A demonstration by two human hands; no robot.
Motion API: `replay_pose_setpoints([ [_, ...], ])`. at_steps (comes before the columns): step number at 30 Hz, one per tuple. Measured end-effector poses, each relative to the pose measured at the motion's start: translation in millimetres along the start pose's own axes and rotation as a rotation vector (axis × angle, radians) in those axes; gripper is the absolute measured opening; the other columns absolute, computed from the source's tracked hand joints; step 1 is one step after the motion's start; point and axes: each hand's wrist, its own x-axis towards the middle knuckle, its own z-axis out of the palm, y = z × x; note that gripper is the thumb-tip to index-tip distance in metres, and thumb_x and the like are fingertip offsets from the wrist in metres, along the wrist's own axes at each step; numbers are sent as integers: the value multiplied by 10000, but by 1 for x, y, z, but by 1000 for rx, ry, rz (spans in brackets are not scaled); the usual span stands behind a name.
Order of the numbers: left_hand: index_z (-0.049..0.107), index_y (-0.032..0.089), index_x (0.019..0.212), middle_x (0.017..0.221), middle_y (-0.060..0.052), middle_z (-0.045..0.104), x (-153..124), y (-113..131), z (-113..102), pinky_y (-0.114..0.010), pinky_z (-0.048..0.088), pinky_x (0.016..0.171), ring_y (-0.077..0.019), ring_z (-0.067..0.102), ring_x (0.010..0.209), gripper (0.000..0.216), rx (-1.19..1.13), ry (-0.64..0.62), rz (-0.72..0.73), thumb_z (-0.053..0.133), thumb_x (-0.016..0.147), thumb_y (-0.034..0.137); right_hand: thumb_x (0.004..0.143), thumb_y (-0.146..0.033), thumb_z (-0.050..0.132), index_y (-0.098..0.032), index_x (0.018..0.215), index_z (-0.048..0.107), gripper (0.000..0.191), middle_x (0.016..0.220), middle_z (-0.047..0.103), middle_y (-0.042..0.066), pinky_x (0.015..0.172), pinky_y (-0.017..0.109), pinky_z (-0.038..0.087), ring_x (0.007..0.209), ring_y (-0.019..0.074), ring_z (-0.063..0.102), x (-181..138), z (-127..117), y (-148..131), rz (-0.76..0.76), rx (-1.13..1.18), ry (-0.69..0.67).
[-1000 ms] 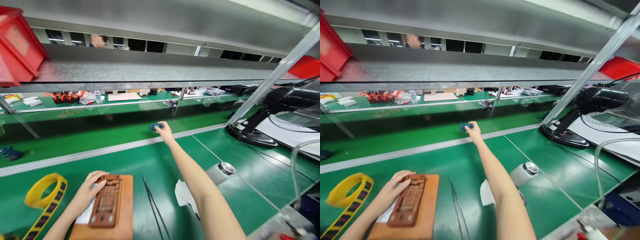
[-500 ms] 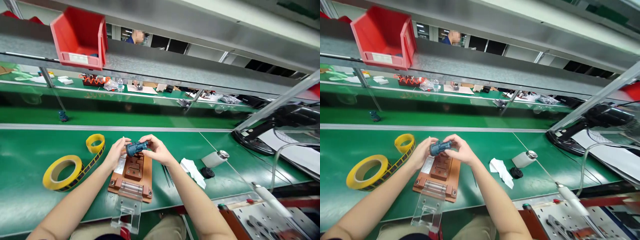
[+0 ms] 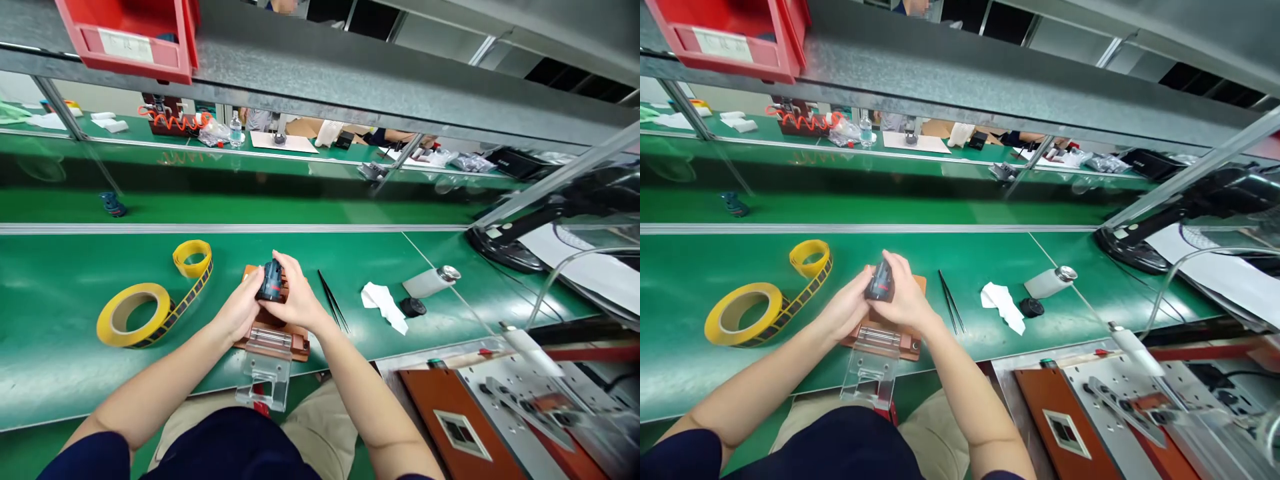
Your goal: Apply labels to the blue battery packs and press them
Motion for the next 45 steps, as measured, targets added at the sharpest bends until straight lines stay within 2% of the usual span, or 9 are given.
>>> replay_pose_setpoints([
  [5, 619, 215, 1257, 1300, -100, 637, -20, 18, -39, -351, 443, 1098, -228, 572, 1261, 408, 384, 115, 242, 649, 930, 457, 699, -343, 798, -208, 1472, 389, 885, 1430, 470, 161, 1157, 563, 347, 1354, 336, 420, -9, 6, 37, 118, -47, -28],
  [12, 702, 219, 1069, 1157, -85, 684, -86, 12, -88, -346, 527, 991, -247, 638, 1120, 354, 832, 89, 95, 656, 879, 514, 806, -618, 720, -279, 1509, 398, 845, 1557, 375, 133, 1194, 610, 250, 1466, 352, 272, -29, 7, 46, 89, -80, -151],
  [16, 690, 250, 1143, 1276, -102, 618, -117, -9, -93, -367, 503, 1038, -262, 589, 1210, 359, 893, -212, -68, 645, 887, 498, 962, -618, 491, -287, 1552, 346, 692, 1644, 241, 105, 1225, 595, 188, 1527, 326, 157, -37, 9, 44, 106, -129, -174],
  [20, 703, 215, 1102, 1088, -104, 688, -124, -4, -83, -407, 531, 983, -250, 671, 1044, 331, 564, -478, -432, 689, 889, 468, 1026, -502, 393, -274, 1452, 491, 494, 1503, 478, 97, 1191, 524, 295, 1432, 278, 355, -49, -2, 48, 214, -187, 109],
  [23, 660, 232, 1249, 1070, -116, 701, -109, 25, -66, -362, 581, 811, -257, 697, 956, 470, 323, -485, -425, 677, 889, 534, 998, -475, 435, -233, 1233, 647, 398, 1258, 639, 127, 1100, 499, 376, 1249, 294, 511, -72, -19, 61, 355, -386, 344],
  [27, 524, 227, 1423, 1242, -169, 657, -62, 59, -36, -332, 601, 751, -281, 706, 1004, 606, 130, -409, -355, 597, 930, 571, 952, -521, 439, -165, 1192, 664, 485, 1092, 625, 166, 966, 499, 413, 1080, 328, 550, -115, -30, 84, 478, -670, 402],
  [35, 656, 52, 1029, 953, -172, 717, 11, 36, -24, -256, 595, 739, -185, 732, 800, 218, 244, -92, -470, 594, 965, 251, 957, -524, 388, -185, 1120, 681, 477, 959, 640, 128, 752, 427, 399, 921, 329, 564, -138, -21, 92, 603, -758, 411],
  [40, 612, 163, 1288, 978, -128, 723, 29, 72, -55, -351, 566, 780, -241, 704, 866, 436, 1127, -105, -18, 623, 929, 410, 954, -440, 391, -195, 1039, 659, 373, 936, 645, 123, 762, 427, 399, 916, 318, 579, -135, -23, 96, 593, -716, 417],
  [45, 733, 163, 1055, 963, -142, 723, 76, 111, -90, -379, 464, 927, -309, 647, 1023, 334, 1734, 137, 204, 641, 890, 439, 934, -387, 380, -191, 1025, 662, 355, 917, 626, 136, 765, 452, 404, 913, 334, 567, -136, -22, 103, 639, -701, 421],
])
